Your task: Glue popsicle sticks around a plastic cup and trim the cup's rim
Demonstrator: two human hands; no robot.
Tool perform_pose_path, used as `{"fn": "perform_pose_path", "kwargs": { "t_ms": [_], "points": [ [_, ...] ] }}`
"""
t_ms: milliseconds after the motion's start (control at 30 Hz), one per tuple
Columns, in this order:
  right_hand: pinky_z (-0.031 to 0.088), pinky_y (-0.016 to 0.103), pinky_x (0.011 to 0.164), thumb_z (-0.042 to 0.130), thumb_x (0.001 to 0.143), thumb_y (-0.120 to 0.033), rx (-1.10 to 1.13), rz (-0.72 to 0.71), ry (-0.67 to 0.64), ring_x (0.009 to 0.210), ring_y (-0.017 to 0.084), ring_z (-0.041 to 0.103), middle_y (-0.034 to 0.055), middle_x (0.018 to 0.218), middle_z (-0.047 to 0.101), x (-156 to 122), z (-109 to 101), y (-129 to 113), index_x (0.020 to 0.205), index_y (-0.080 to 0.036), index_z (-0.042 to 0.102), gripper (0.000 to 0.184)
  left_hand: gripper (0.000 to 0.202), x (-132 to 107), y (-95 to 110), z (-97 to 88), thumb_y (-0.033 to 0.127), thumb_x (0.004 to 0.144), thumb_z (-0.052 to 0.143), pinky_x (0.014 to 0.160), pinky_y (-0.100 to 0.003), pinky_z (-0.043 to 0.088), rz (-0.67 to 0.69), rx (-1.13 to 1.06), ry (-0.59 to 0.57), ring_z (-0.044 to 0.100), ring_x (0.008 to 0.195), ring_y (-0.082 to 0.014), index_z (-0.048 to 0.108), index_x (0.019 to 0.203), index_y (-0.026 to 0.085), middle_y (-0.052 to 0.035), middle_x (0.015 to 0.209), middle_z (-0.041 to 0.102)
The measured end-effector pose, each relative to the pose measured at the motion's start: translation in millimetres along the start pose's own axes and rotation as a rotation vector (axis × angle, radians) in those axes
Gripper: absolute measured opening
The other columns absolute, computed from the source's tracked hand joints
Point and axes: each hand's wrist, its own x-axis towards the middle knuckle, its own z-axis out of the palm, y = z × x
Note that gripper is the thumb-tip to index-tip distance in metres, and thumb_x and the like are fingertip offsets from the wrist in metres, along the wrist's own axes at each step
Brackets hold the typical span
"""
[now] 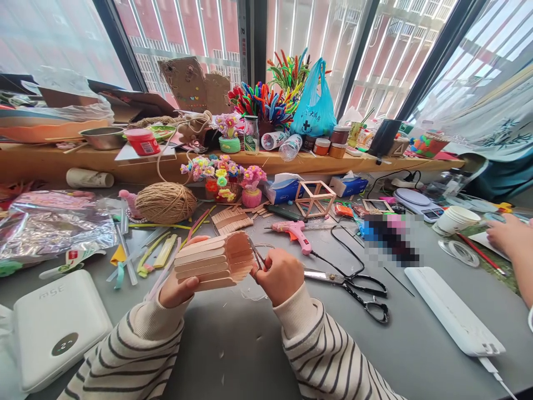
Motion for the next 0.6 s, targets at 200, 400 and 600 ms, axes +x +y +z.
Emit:
{"fn": "perform_pose_path", "kwargs": {
  "t_ms": [200, 400, 600],
  "points": [
    [0.021, 0.023, 0.043, 0.052, 0.059, -0.022, 0.024, -0.011, 0.002, 0.041, 0.007, 0.031, -0.0049, 0.042, 0.04, 0.0, 0.0, -0.2, 0.043, -0.02, 0.035, 0.023, 0.075, -0.6, 0.9, 2.2, 0.052, 0.048, 0.068, 0.081, -0.039, 0.041, -0.023, -0.036, -0.015, 0.053, 0.094, -0.0307, 0.049, 0.112, 0.018, -0.0107, 0.098, 0.058],
    [0.021, 0.024, 0.043, 0.048, 0.065, -0.026, 0.028, -0.079, 0.051, 0.04, 0.007, 0.03, -0.0045, 0.042, 0.039, -0.3, 1.3, 3.1, 0.043, -0.02, 0.031, 0.028, 0.075, -2.3, -2.2, 4.4, 0.051, 0.047, 0.07, 0.083, -0.041, 0.041, -0.047, -0.105, 0.036, 0.053, 0.098, -0.0325, 0.049, 0.111, 0.019, -0.0101, 0.103, 0.059],
    [0.019, 0.023, 0.042, 0.047, 0.073, -0.03, 0.025, -0.15, 0.101, 0.039, 0.007, 0.029, -0.0051, 0.039, 0.033, 0.7, 0.7, 4.2, 0.043, -0.02, 0.027, 0.037, 0.071, -3.4, -9.7, 6.7, 0.053, 0.048, 0.07, 0.085, -0.048, 0.041, -0.055, -0.22, 0.055, 0.051, 0.104, -0.0376, 0.05, 0.109, 0.021, -0.0101, 0.114, 0.057]
  ]
}}
